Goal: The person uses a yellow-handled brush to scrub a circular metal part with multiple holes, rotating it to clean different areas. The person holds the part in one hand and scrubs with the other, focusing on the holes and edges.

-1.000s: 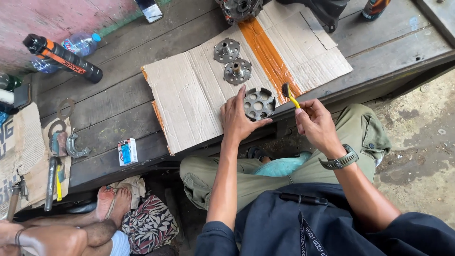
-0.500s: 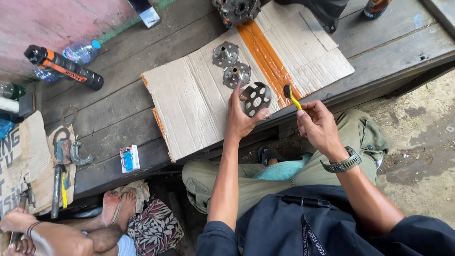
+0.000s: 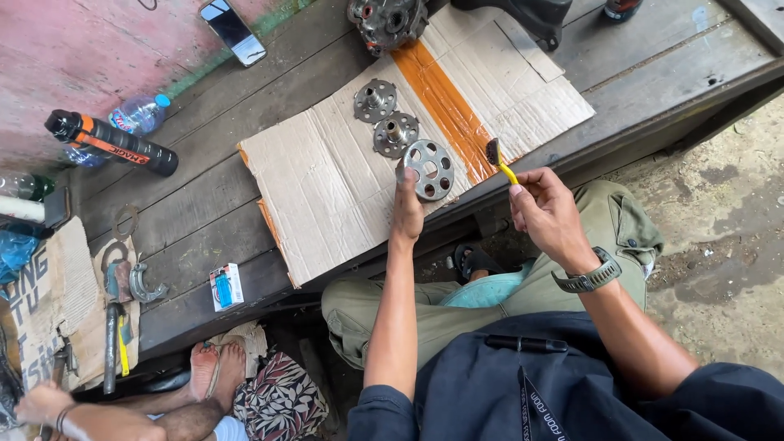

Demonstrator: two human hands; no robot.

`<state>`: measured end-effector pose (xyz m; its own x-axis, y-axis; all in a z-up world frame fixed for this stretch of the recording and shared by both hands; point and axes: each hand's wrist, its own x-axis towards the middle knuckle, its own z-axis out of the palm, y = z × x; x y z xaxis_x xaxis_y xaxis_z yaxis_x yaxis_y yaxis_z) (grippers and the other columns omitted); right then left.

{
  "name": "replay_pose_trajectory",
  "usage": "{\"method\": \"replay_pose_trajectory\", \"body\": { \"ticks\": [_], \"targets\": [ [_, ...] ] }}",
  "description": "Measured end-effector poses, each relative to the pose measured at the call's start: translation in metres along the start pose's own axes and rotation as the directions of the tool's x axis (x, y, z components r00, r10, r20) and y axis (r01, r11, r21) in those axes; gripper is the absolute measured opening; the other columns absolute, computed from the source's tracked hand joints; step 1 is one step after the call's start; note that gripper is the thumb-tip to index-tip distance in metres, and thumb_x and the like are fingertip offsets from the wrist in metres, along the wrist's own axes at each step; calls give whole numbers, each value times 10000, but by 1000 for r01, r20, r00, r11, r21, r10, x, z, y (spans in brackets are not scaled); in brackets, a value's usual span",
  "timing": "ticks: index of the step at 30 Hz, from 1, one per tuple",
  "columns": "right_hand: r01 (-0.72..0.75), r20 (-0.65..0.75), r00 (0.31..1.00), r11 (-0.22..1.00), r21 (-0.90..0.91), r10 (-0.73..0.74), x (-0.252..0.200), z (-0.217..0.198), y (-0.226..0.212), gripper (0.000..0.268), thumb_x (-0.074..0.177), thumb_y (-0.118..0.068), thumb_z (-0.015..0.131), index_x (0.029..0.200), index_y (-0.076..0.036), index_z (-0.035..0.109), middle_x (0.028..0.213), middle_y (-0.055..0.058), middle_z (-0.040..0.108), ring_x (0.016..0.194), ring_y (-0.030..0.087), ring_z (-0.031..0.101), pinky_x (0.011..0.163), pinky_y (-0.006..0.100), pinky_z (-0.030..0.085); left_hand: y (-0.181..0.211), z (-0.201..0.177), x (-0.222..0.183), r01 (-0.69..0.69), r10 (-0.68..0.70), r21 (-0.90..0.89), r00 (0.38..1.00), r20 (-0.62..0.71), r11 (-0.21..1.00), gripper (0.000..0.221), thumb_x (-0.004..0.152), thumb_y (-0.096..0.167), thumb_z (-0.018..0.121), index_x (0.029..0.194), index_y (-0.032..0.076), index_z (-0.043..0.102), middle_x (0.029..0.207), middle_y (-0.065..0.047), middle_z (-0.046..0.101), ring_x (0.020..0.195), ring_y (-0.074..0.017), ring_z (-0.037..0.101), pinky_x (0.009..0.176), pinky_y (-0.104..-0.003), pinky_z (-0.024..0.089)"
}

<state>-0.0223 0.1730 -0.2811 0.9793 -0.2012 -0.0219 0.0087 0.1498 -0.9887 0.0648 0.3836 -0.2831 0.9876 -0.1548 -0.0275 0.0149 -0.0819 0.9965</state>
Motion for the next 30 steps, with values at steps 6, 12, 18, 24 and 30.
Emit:
{"method": "replay_pose_trajectory", "body": {
  "ticks": [6, 12, 18, 24, 30],
  "targets": [
    [35, -13, 999, 999, -6, -36, 1, -11, 8, 178, 1053, -29, 557, 1209, 56, 557, 713, 120, 572, 488, 161, 584, 503, 288, 487, 26, 8, -3, 25, -24, 389, 1000, -8, 921, 688, 940, 561, 622, 1481, 209, 383, 893, -217, 758, 933, -416, 738, 833, -511, 543],
    [74, -25, 997, 995, -69, -76, 7, -20, -10, 157, 1069, -30, 538, 1199, 56, 550, 694, 117, 561, 504, 162, 572, 518, 278, 470, 8, 16, 17, -35, 87, 399, 990, -115, 916, 345, 1027, 389, 491, 1289, 164, 488, 986, -187, 765, 939, -338, 754, 794, -482, 569],
    [84, -3, 996, 990, -112, -85, 11, -22, -18, 158, 1052, -24, 557, 1192, 51, 562, 682, 118, 583, 496, 166, 581, 518, 289, 469, -48, -7, 21, -94, 293, 695, 941, -172, 713, 466, 977, 414, 619, 1299, 77, 623, 1174, -118, 506, 1111, -408, 575, 927, -525, 507],
    [168, 111, 986, 820, -547, -128, 39, -26, -19, 214, 1058, -168, 633, 1206, -15, 660, 760, 155, 619, 632, 276, 598, 613, 432, 446, -25, -17, 4, -105, 211, 791, 977, -32, 603, 722, 942, 645, 549, 1408, 94, 567, 1236, -115, 573, 1127, -346, 563, 959, -543, 434],
    [403, 354, 915, 390, -828, -194, 75, -23, -32, 113, 1025, -143, 635, 1100, -90, 701, 805, 138, 646, 689, 370, 664, 651, 469, 523, -44, -19, 5, -144, 304, 785, 951, -59, 603, 540, 1013, 558, 487, 1353, 157, 609, 1233, -2, 616, 1141, -226, 570, 1004, -496, 388]
  ]
}}
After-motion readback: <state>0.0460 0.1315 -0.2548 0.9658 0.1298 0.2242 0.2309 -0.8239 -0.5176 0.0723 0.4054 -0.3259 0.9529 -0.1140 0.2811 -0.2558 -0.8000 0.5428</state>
